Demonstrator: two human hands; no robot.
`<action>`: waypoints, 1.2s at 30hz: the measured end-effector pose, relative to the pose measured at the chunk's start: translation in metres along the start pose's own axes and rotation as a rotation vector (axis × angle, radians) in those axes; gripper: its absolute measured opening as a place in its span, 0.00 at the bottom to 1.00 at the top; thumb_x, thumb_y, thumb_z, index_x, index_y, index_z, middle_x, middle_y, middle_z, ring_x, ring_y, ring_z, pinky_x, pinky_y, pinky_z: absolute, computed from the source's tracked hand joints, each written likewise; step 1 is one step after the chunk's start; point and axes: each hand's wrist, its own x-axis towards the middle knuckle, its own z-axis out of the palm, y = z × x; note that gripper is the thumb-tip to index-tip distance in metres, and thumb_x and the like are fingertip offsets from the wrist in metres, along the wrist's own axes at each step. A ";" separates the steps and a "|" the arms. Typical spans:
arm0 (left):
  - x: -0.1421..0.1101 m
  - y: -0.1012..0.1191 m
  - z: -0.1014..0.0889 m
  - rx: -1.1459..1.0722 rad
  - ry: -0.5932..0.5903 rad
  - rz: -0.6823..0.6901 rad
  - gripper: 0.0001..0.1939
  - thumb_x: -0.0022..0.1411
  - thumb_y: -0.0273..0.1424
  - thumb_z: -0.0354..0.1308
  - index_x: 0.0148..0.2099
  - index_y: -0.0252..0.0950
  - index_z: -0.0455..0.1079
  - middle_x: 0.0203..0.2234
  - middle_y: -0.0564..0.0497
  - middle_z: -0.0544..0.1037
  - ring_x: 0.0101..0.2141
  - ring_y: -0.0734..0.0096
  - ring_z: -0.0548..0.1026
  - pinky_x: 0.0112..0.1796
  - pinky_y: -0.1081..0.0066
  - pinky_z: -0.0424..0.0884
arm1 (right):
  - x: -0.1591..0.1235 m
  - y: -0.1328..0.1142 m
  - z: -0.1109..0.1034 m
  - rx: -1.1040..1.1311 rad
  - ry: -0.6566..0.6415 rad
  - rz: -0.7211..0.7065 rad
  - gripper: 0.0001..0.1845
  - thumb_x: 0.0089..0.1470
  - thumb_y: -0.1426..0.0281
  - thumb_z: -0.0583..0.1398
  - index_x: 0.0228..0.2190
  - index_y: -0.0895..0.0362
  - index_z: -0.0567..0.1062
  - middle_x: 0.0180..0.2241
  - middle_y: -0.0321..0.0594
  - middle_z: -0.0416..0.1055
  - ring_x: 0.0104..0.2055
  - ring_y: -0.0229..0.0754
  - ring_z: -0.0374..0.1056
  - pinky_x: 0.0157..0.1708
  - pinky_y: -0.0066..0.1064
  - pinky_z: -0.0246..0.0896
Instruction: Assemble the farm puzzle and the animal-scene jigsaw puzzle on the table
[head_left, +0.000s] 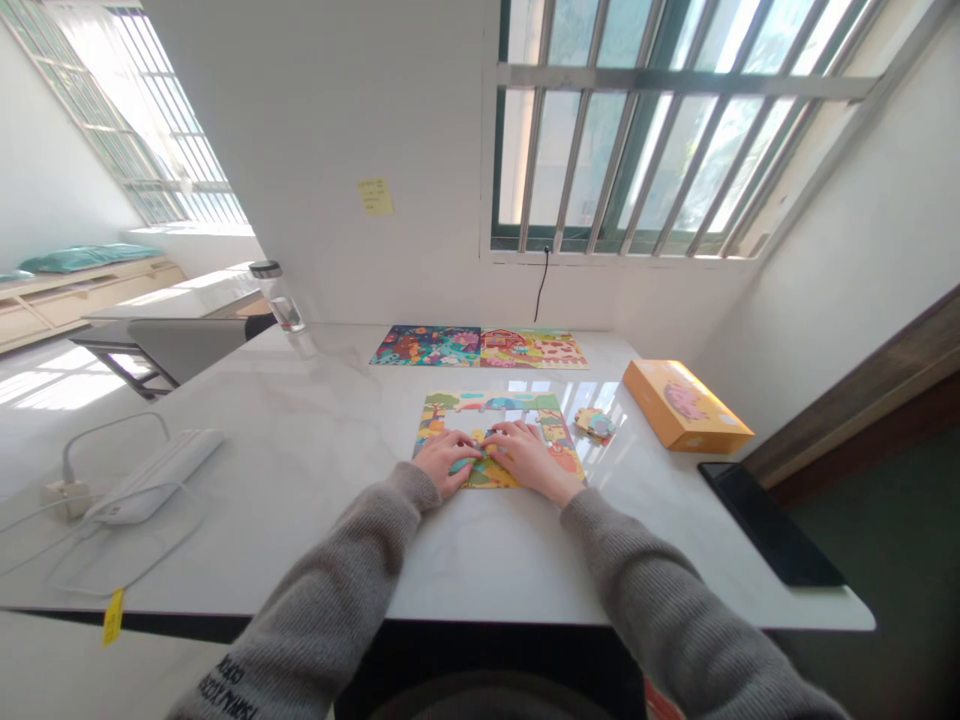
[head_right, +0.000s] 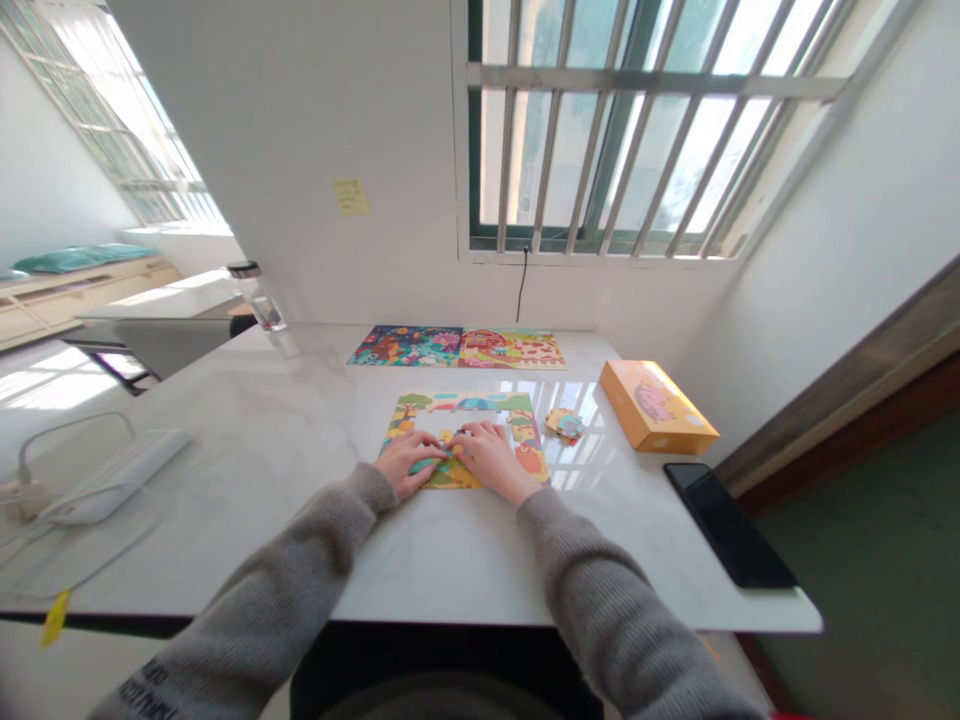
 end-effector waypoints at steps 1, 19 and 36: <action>0.000 0.000 -0.001 0.008 -0.005 -0.003 0.14 0.62 0.31 0.57 0.48 0.43 0.78 0.46 0.47 0.76 0.49 0.58 0.71 0.53 0.56 0.66 | 0.000 0.000 0.000 0.006 -0.005 0.004 0.10 0.64 0.69 0.60 0.45 0.49 0.79 0.50 0.43 0.72 0.52 0.49 0.64 0.53 0.46 0.58; -0.002 -0.002 0.004 0.032 -0.003 -0.024 0.17 0.60 0.31 0.57 0.51 0.46 0.77 0.45 0.48 0.75 0.48 0.58 0.72 0.51 0.57 0.66 | -0.024 -0.015 -0.013 0.113 -0.034 -0.094 0.18 0.62 0.77 0.55 0.49 0.50 0.75 0.48 0.44 0.70 0.52 0.47 0.64 0.55 0.43 0.63; -0.002 -0.003 0.004 -0.042 -0.062 0.017 0.20 0.60 0.27 0.56 0.54 0.41 0.75 0.56 0.46 0.74 0.55 0.54 0.70 0.58 0.51 0.65 | -0.023 -0.014 -0.011 0.225 -0.007 -0.076 0.19 0.61 0.80 0.53 0.49 0.54 0.75 0.48 0.45 0.73 0.53 0.46 0.65 0.56 0.43 0.65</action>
